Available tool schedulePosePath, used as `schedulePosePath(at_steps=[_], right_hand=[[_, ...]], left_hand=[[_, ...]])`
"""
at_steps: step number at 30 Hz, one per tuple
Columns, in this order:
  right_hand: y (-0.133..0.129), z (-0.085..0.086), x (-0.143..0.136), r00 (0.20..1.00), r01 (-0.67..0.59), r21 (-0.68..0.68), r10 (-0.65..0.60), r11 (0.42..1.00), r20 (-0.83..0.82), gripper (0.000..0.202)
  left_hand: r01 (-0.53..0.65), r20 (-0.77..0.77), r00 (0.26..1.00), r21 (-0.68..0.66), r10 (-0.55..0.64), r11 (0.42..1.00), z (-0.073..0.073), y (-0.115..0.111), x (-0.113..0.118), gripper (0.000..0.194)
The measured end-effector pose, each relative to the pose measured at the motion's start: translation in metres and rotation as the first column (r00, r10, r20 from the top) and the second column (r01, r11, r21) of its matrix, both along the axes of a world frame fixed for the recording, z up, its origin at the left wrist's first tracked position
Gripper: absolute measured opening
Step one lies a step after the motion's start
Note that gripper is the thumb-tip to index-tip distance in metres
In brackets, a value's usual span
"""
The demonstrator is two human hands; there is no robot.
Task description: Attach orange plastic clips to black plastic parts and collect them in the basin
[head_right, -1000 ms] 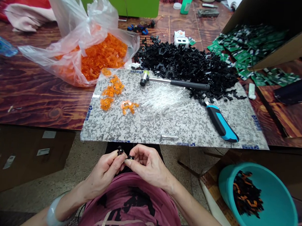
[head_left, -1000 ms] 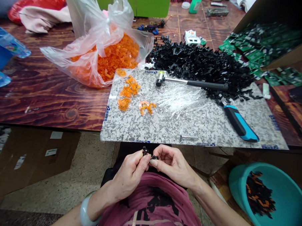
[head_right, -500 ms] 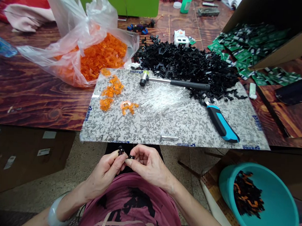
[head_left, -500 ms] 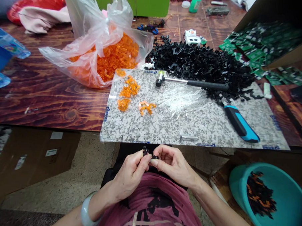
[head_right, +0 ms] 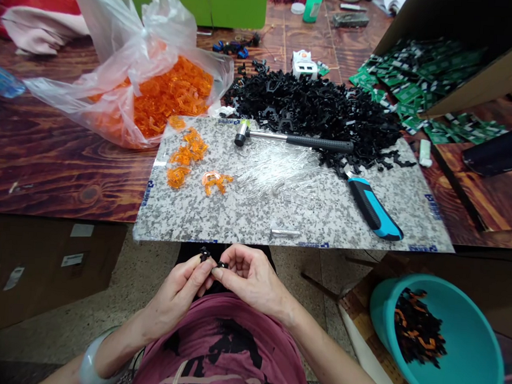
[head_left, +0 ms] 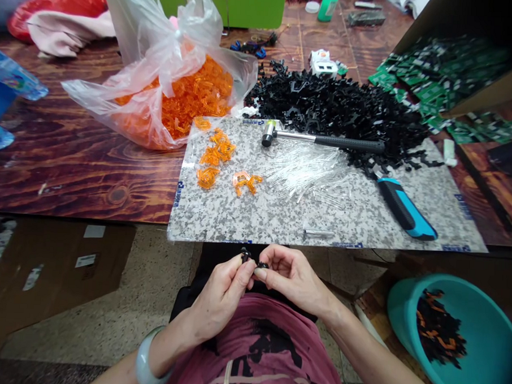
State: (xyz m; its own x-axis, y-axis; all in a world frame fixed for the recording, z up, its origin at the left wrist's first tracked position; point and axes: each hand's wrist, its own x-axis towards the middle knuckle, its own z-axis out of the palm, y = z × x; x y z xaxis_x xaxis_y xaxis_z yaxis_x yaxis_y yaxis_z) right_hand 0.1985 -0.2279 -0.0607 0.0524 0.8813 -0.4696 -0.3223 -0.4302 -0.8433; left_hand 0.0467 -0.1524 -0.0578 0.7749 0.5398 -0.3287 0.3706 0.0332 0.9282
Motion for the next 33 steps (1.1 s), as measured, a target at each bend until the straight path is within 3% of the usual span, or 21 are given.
schedulePosePath(at_steps=[15, 24, 33], right_hand=[[0.0002, -0.0043, -0.0003, 1.000, -0.019, -0.015, 0.019, 1.000, 0.017, 0.039], [-0.0005, -0.0032, 0.0032, 0.999, -0.023, -0.011, 0.023, 1.000, 0.024, 0.038], [0.0003, -0.0058, 0.0038, 0.999, -0.025, -0.012, 0.025, 1.000, -0.040, 0.034]], left_hand=[[0.011, -0.021, 1.000, -0.027, -0.011, 1.000, -0.0043, -0.0006, -0.0020, 0.033], [0.023, -0.005, 1.000, -0.069, -0.023, 0.997, 0.0020, 0.0012, 0.0021, 0.031], [-0.006, 0.005, 1.000, -0.085, 0.007, 0.996, 0.0005, 0.0009, 0.0034, 0.032]])
